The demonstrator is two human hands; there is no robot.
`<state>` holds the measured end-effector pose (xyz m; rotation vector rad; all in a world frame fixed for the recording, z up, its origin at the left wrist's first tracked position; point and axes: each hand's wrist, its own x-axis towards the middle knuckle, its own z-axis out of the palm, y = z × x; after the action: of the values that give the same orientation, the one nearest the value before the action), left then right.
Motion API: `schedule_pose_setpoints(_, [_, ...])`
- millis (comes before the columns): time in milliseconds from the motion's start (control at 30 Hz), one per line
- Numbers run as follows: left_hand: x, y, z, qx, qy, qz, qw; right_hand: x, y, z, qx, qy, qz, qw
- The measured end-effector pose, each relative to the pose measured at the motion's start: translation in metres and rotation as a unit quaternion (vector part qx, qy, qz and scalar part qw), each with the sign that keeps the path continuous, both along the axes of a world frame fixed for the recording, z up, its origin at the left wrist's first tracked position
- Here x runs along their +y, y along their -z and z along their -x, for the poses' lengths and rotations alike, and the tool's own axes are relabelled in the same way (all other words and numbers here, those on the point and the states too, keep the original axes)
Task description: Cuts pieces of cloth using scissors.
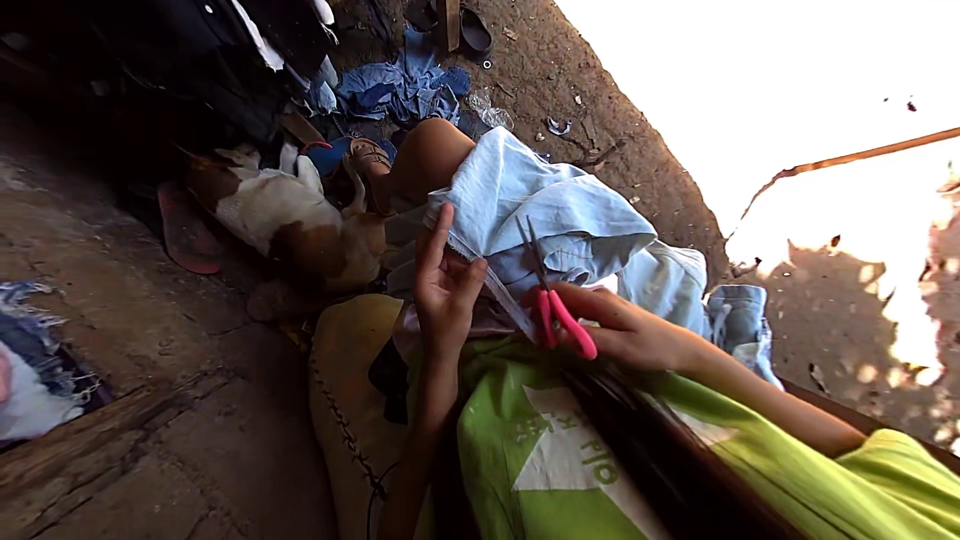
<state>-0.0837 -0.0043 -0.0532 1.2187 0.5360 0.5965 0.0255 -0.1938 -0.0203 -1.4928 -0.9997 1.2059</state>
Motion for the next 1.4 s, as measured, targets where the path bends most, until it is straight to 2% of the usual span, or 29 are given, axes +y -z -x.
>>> schedule_pose_setpoints(133, [0.007,-0.005,0.003,-0.017,0.021,0.037,0.999,-0.015,-0.001,-0.024,-0.13,0.123,-0.016,0.984])
schedule_pose_setpoints(200, [0.007,-0.006,0.003,-0.025,0.032,0.045,0.998,-0.019,-0.005,-0.036,-0.112,0.165,-0.023,0.98])
schedule_pose_setpoints(300, [0.008,-0.006,0.005,-0.017,0.054,0.034,0.998,-0.024,-0.011,-0.044,-0.02,0.106,-0.005,0.994])
schedule_pose_setpoints(400, [0.01,-0.005,0.007,-0.019,0.068,0.041,0.997,-0.017,-0.008,-0.04,0.093,-0.013,0.016,0.995])
schedule_pose_setpoints(633, [0.008,-0.004,0.012,-0.039,0.063,0.11,0.991,-0.011,0.007,-0.031,0.28,-0.156,0.054,0.946])
schedule_pose_setpoints(933, [0.005,-0.006,0.014,-0.047,0.065,0.104,0.991,-0.021,0.02,-0.021,0.303,-0.102,0.067,0.945])
schedule_pose_setpoints(1233, [0.004,-0.004,0.018,-0.044,0.076,0.086,0.992,0.013,0.026,-0.016,0.289,-0.082,0.013,0.954])
schedule_pose_setpoints(1400, [0.004,-0.005,0.019,-0.041,0.07,0.081,0.993,0.021,0.023,-0.011,0.3,-0.052,0.033,0.952])
